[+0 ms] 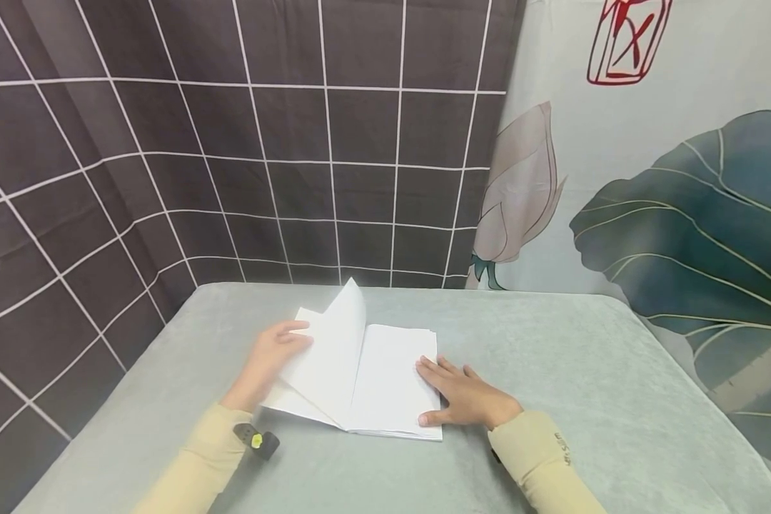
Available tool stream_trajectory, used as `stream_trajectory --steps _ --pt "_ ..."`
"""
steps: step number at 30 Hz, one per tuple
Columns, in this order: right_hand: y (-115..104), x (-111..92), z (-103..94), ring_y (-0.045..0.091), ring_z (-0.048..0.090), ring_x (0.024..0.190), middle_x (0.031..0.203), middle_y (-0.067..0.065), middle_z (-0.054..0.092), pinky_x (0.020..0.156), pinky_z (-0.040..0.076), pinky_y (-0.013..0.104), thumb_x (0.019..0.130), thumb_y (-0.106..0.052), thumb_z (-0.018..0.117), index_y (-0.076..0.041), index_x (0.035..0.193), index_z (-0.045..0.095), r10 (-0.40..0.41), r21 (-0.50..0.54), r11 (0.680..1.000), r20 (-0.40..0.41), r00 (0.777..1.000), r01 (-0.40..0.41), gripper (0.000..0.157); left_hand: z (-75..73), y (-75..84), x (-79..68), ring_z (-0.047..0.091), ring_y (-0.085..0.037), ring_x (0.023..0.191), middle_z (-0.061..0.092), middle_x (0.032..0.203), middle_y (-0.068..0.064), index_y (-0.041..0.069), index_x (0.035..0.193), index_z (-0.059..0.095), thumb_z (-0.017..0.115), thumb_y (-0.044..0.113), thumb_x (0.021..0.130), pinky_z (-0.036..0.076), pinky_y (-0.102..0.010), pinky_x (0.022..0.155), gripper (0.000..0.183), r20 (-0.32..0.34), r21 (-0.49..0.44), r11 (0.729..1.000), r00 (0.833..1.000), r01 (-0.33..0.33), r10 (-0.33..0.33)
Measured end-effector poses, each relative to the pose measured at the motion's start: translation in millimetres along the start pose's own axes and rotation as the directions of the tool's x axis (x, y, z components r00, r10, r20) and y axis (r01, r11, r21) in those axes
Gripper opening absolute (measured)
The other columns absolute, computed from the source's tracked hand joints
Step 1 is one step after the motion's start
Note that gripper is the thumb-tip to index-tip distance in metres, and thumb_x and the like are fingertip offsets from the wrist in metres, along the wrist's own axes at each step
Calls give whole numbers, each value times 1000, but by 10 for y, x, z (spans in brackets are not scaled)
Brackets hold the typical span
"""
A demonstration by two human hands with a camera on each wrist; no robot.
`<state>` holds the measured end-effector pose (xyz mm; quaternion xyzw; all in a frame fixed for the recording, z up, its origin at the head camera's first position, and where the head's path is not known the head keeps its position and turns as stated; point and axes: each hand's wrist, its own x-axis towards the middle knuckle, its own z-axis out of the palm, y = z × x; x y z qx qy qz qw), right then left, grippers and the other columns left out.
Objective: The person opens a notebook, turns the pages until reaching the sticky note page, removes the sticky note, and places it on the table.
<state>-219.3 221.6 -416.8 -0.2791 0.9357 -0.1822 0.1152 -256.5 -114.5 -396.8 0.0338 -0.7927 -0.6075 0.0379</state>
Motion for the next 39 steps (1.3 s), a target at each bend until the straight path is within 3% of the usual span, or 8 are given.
stream_trajectory --steps 8,16,21,26,34,39 --pt "-35 59 17 39 23 144 157 16 26 107 15 70 82 -58 63 -3 150 27 -49 -29 998 3 999 49 95 -95 -38 25 66 -23 96 73 98 -15 4 116 66 70 13 83 47 -36 88 34 5 18 1000 1000 17 -17" --pt "-42 82 33 37 23 145 159 14 24 109 13 69 83 -60 61 -6 151 27 -41 -28 999 54 998 43 93 -197 -134 73 65 -17 88 71 104 -13 10 118 65 71 19 84 51 -29 75 36 5 34 995 996 93 -93" --pt "-22 63 22 37 24 144 159 12 24 109 13 68 82 -61 61 -9 151 29 -30 -29 999 76 997 32 92 -267 -164 70 65 -15 83 72 103 -14 6 119 64 70 18 84 53 -32 78 37 18 58 995 997 80 -81" --pt "5 53 9 38 23 144 158 13 24 109 13 68 77 -60 66 -8 150 30 -39 -26 999 86 996 41 96 -333 -192 71 64 -13 75 73 92 -11 5 118 64 70 16 84 52 -30 73 37 31 66 994 996 85 -87" --pt "27 35 -26 41 22 143 157 17 24 107 14 70 69 -55 73 -5 149 32 -73 18 997 99 992 72 103 -435 -251 61 66 -15 82 71 100 -16 1 119 62 68 12 84 54 -38 82 37 59 119 989 994 84 -91" --pt "16 33 -55 42 23 143 157 20 24 106 15 71 69 -51 76 -3 148 32 -95 27 995 107 990 93 102 -488 -291 57 66 -17 80 71 98 -17 -1 118 61 68 12 84 53 -36 79 37 72 148 986 994 76 -88"
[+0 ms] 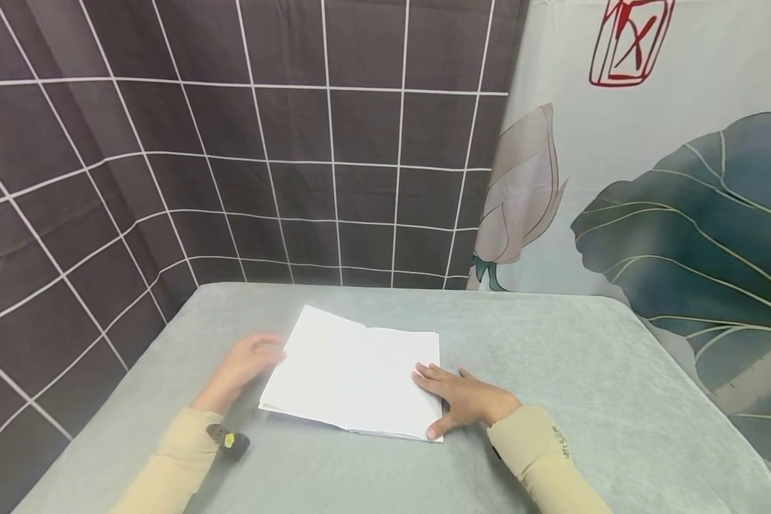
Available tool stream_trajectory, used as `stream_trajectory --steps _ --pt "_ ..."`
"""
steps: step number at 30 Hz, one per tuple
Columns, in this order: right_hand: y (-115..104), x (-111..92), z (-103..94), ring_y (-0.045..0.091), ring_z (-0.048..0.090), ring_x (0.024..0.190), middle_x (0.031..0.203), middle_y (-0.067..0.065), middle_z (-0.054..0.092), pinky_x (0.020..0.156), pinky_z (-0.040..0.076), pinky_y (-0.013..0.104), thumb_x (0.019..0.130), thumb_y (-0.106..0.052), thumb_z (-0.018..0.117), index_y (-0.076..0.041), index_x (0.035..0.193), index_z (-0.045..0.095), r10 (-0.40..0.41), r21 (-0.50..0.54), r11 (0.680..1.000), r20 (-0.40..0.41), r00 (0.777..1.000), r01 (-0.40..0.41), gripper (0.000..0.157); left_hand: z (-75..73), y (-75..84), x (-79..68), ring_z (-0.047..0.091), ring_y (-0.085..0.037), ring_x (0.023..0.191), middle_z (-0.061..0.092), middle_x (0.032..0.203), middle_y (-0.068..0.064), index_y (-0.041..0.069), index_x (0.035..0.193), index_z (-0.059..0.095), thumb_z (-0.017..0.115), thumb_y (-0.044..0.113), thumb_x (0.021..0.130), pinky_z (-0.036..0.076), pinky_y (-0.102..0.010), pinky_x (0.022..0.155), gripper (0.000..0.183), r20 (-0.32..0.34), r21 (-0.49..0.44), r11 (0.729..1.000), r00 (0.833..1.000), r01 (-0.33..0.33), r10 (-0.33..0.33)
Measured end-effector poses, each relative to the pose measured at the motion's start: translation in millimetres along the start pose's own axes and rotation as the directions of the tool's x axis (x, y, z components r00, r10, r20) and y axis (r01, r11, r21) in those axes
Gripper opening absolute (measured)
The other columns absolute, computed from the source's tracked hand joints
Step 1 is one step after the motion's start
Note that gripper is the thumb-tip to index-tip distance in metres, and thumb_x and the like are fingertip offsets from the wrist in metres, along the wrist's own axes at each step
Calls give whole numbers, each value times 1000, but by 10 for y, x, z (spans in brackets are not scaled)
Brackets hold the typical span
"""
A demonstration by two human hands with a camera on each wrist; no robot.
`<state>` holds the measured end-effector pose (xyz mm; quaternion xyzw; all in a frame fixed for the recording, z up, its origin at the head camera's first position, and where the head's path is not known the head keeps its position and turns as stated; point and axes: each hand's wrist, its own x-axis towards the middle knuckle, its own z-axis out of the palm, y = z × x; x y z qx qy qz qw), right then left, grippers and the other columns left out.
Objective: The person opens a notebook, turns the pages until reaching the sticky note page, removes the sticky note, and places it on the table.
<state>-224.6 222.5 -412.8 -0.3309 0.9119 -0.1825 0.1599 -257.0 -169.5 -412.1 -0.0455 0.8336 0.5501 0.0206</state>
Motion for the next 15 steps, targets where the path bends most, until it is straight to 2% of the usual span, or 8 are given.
stream_trajectory --steps 15 --pt "-22 -1 20 39 23 144 157 17 24 107 14 70 67 -52 76 -5 149 32 44 -9 999 -3 999 -44 104 -20 -77 3 65 -18 81 72 99 -16 -2 118 61 66 14 85 52 -38 79 36 25 94 995 999 33 -35"
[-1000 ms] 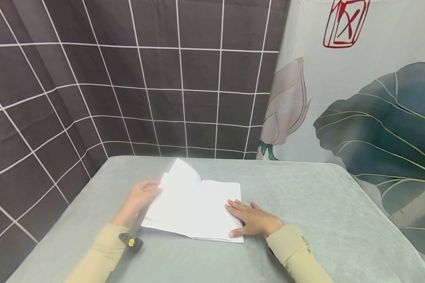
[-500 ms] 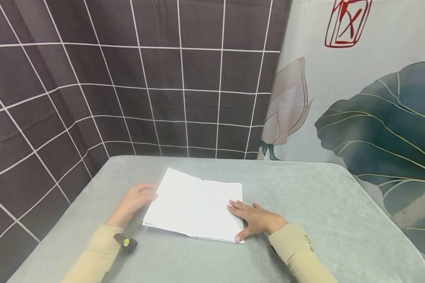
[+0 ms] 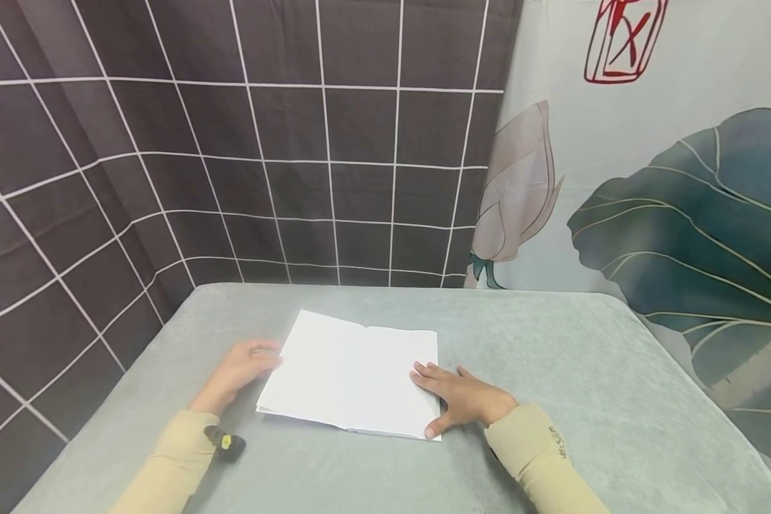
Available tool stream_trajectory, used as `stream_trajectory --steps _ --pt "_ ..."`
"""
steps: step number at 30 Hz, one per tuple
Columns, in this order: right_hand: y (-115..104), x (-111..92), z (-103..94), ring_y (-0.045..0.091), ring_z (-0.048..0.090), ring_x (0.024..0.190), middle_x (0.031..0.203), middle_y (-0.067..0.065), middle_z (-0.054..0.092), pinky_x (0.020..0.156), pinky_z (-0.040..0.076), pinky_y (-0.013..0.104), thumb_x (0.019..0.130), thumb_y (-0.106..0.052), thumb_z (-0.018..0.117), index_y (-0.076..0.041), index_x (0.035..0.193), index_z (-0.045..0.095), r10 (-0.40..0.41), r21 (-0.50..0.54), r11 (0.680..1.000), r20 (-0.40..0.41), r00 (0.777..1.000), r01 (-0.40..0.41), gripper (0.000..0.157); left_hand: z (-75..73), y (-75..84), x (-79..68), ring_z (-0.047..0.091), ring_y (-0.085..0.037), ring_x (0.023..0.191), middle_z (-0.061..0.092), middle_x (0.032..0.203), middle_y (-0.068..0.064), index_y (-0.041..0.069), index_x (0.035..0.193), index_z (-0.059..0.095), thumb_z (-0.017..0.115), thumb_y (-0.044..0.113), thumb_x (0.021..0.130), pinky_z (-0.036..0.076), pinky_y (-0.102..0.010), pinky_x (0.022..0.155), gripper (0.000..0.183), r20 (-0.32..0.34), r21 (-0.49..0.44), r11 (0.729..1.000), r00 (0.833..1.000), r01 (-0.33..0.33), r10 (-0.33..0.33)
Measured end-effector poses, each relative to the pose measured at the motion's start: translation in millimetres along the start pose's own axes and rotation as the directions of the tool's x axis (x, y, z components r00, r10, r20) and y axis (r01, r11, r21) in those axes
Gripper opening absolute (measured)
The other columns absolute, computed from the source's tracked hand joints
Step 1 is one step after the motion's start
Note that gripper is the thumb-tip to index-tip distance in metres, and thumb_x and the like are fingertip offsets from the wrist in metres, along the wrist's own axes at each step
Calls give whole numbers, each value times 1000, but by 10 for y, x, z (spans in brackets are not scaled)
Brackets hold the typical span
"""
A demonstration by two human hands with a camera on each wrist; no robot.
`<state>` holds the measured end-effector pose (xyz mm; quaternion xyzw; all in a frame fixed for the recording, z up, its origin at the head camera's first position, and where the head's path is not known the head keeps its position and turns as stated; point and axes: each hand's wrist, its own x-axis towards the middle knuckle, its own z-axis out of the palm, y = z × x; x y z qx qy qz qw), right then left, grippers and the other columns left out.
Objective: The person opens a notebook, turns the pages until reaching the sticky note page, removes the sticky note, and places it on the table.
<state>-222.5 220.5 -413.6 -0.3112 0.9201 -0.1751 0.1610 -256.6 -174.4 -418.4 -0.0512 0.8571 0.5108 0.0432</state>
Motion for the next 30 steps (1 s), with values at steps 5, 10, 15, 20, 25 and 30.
stream_trajectory --steps 5,10,15,20,25,30 --pt "-21 0 4 39 23 144 157 17 24 107 14 70 67 -52 75 -5 149 32 -2 -3 1000 -5 1000 2 104 12 -27 15 64 -17 80 72 97 -16 -2 117 61 66 13 85 52 -36 78 36 -3 -4 1000 1000 1 -1" --pt "-34 -2 4 39 23 144 158 16 24 108 14 69 66 -51 75 -5 149 32 7 0 1000 -4 1000 -7 104 22 -35 23 64 -18 79 72 97 -16 -2 117 62 66 14 85 52 -35 76 36 0 -5 1000 1000 -1 1" --pt "-27 -1 18 38 23 144 158 15 24 108 14 68 66 -51 75 -6 149 33 17 -3 1000 -7 1000 -17 104 25 -44 23 64 -17 79 72 96 -14 -1 118 62 66 14 85 52 -34 76 36 2 -2 1000 1000 4 -4" --pt "-23 9 25 36 21 145 159 13 23 110 13 67 67 -52 74 -7 149 32 37 8 999 2 999 -37 103 15 -47 5 64 -18 81 71 97 -15 -2 119 61 65 14 86 52 -36 77 37 9 -1 1000 1000 -1 1" --pt "-28 15 32 35 23 145 158 12 25 110 14 67 71 -54 71 -8 149 33 49 -7 999 -2 999 -49 98 16 -45 6 64 -18 80 72 96 -13 -2 118 61 65 15 86 52 -35 76 37 10 0 1000 1000 -2 2" --pt "-28 12 30 36 25 144 157 12 27 108 16 68 75 -54 69 -8 148 35 40 -24 999 -20 999 -41 93 19 -43 6 63 -17 78 72 94 -13 -2 118 61 65 15 85 52 -33 74 37 12 -4 1000 1000 -7 7"
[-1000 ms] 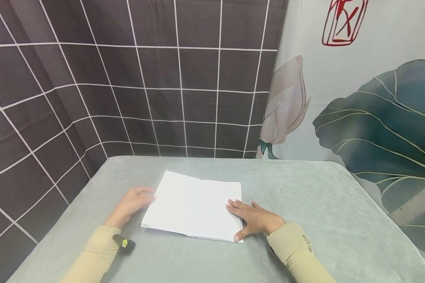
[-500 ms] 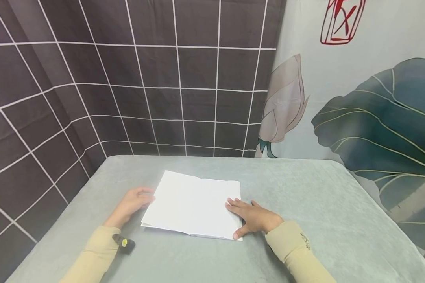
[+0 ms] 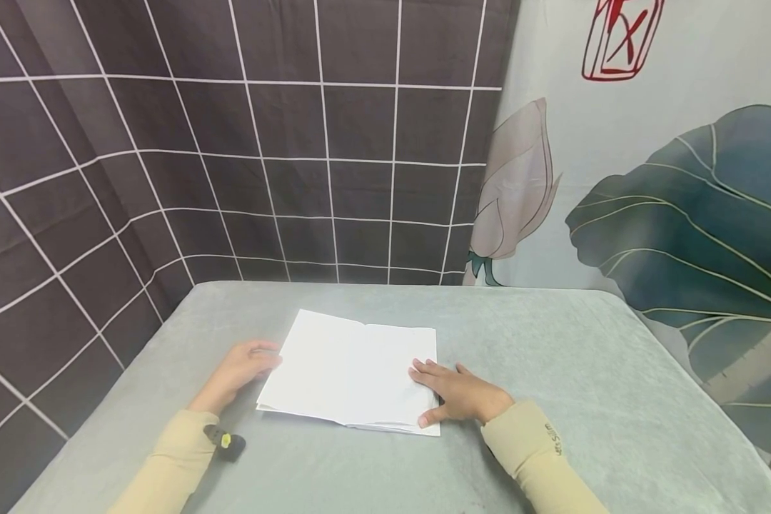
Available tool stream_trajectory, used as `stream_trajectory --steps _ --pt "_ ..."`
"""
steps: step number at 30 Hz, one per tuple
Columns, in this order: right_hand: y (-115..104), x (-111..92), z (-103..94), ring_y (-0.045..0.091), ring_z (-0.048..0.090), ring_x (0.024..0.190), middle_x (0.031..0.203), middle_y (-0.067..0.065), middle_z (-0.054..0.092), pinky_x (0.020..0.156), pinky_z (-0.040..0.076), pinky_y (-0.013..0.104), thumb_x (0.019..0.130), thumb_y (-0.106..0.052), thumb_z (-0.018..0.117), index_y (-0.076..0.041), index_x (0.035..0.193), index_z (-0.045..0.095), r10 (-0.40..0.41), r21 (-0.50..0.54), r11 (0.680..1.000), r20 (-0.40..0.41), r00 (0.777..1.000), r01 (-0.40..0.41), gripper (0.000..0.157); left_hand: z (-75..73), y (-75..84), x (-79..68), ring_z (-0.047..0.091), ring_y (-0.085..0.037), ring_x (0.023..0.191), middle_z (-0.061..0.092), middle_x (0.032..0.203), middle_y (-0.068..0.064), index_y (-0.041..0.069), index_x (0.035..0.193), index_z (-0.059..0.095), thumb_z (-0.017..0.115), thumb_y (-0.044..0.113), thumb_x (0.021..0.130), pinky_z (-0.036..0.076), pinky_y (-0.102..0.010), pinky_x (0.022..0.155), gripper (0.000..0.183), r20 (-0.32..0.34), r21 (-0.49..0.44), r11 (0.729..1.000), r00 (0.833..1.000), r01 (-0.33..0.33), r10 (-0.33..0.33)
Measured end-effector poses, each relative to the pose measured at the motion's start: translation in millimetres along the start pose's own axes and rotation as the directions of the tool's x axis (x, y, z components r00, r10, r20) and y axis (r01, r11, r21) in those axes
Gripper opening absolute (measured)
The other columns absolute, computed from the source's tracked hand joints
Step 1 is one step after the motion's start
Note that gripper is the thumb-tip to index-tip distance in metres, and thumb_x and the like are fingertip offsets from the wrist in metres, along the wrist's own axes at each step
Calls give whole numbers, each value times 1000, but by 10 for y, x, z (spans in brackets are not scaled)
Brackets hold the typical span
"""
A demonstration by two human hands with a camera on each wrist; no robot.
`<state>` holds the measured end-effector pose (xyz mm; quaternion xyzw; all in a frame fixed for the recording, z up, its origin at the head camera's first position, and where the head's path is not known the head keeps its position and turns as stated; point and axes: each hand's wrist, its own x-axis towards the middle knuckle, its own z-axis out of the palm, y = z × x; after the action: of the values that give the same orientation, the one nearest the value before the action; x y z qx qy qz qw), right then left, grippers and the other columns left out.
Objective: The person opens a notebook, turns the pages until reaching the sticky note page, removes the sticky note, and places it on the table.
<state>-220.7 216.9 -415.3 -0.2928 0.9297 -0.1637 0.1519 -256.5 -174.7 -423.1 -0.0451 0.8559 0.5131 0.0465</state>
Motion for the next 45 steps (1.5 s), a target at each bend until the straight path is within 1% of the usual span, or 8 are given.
stream_trajectory --steps 7,16,25,30,33,37,42,45 --pt "-6 5 -9 35 27 144 157 11 28 108 15 68 79 -54 66 -8 148 36 5 20 1000 -9 1000 -5 88 -11 -23 4 65 -16 78 71 93 -12 -2 117 62 66 14 86 53 -34 75 35 -6 -2 1000 1000 0 0" --pt "16 19 1 36 27 143 157 12 29 107 17 70 79 -55 65 -7 148 36 -8 13 1000 -16 1000 9 88 -28 -12 -1 63 -15 77 71 94 -10 -1 115 64 66 13 85 50 -28 70 33 -26 -25 1000 1000 -6 5" --pt "28 23 13 37 28 143 157 13 29 105 17 71 78 -55 65 -7 147 37 -12 2 1000 -20 1000 12 89 -67 76 -18 62 -16 81 69 96 -9 -1 113 64 67 14 85 50 -29 71 32 -40 -43 999 999 -18 17" --pt "23 22 10 36 28 143 157 12 29 106 17 70 78 -54 66 -7 147 37 -5 10 1000 -13 1000 5 89 -75 118 -33 64 -22 88 69 97 -11 -1 113 64 66 13 85 51 -32 76 31 -50 -44 998 998 -37 35" --pt "19 23 11 36 27 143 157 12 29 106 16 70 78 -54 66 -7 148 36 0 20 1000 -8 1000 1 89 -88 159 -44 63 -23 91 67 98 -12 -1 112 65 65 13 86 50 -31 77 30 -60 -4 997 995 -77 77" --pt "17 25 13 36 26 144 157 12 28 107 15 70 79 -55 65 -7 148 36 4 29 1000 -2 1000 -4 88 -96 289 -95 61 -23 90 67 99 -14 0 108 67 65 13 86 47 -29 76 26 -88 91 977 976 -192 200" --pt "19 25 6 37 26 144 157 12 28 106 14 71 79 -54 65 -7 147 37 1 34 999 -4 1000 -1 88 -10 578 -274 63 -25 88 70 95 -13 1 105 69 65 13 86 51 -36 78 22 -99 216 930 941 -298 325" --pt "20 22 2 36 26 144 157 12 28 107 14 71 80 -54 65 -7 147 37 4 33 999 -7 1000 -4 87 107 729 -415 64 -24 88 72 92 -8 5 105 70 67 15 86 51 -39 79 22 -63 332 873 916 -356 397"
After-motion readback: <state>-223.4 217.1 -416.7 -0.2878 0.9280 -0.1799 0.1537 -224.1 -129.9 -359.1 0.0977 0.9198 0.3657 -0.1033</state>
